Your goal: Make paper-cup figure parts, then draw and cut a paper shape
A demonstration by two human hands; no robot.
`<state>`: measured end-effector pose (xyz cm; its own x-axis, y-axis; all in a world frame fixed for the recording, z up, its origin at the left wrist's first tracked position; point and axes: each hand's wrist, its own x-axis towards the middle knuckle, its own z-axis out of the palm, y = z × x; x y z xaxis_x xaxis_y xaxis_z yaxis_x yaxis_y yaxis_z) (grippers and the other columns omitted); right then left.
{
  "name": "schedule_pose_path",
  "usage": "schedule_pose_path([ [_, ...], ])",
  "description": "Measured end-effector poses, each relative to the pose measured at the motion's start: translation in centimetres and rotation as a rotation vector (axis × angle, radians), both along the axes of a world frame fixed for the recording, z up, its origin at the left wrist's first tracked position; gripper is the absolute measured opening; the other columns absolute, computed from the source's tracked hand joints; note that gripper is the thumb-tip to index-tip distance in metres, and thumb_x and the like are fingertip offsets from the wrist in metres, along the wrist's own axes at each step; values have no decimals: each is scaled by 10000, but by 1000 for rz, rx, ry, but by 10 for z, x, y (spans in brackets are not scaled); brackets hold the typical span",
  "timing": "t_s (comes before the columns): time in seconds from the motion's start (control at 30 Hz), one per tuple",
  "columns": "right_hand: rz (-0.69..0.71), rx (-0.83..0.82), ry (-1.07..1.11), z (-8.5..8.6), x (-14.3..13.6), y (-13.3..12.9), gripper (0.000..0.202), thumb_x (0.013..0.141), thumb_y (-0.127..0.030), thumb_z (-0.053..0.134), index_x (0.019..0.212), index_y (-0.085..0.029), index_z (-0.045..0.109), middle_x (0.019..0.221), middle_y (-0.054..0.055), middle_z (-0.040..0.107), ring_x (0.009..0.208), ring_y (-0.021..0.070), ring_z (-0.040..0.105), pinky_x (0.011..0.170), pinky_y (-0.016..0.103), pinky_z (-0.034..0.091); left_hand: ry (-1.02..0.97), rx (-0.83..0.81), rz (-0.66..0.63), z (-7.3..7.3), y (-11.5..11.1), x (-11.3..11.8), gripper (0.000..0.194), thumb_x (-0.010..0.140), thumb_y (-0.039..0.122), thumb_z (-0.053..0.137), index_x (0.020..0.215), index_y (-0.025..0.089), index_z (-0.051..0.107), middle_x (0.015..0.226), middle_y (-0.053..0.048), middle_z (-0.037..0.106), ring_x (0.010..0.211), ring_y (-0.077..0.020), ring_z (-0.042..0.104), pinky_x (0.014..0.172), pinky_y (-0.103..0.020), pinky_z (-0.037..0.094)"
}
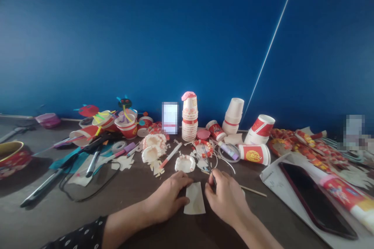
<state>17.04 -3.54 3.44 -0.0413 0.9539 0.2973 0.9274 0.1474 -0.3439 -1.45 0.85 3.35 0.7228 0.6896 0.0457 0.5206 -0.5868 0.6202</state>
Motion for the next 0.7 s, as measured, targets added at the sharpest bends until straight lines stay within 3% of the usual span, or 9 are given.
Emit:
schedule_pose_path([
  [0.27, -12, -89, -37, -3, -16, -14, 107, 714, -171, 486, 667, -232, 412, 641, 16, 572, 639, 217, 574, 564, 291, 375, -55, -62, 71, -7, 0, 1, 437, 648, 105, 591, 1072, 179, 522, 1040, -70, 496, 989, -188, 460, 906, -301, 361],
  [0.57, 33, -32, 195, -8, -18, -10, 165, 670, -77, 445, 633, -231, 401, 604, -18, 558, 567, 161, 551, 555, 255, 395, -135, -90, 66, -11, 1, 0, 541, 619, 102, 594, 1148, 135, 485, 1108, -106, 468, 970, -189, 473, 870, -299, 383],
  [0.63, 11, -43, 232, -8, -19, -9, 165, 668, -84, 448, 625, -233, 391, 592, -25, 560, 542, 156, 547, 536, 248, 392, -189, -99, 94, -11, 1, 0, 493, 609, 117, 596, 1096, 150, 528, 1062, -83, 508, 912, -176, 499, 820, -285, 406],
  [0.7, -10, -47, 262, -7, -19, -9, 167, 673, -95, 457, 619, -233, 379, 592, -28, 568, 537, 155, 547, 534, 248, 392, -230, -105, 126, -11, 2, 1, 316, 624, 141, 580, 939, 153, 604, 932, -51, 571, 832, -164, 524, 760, -270, 417],
])
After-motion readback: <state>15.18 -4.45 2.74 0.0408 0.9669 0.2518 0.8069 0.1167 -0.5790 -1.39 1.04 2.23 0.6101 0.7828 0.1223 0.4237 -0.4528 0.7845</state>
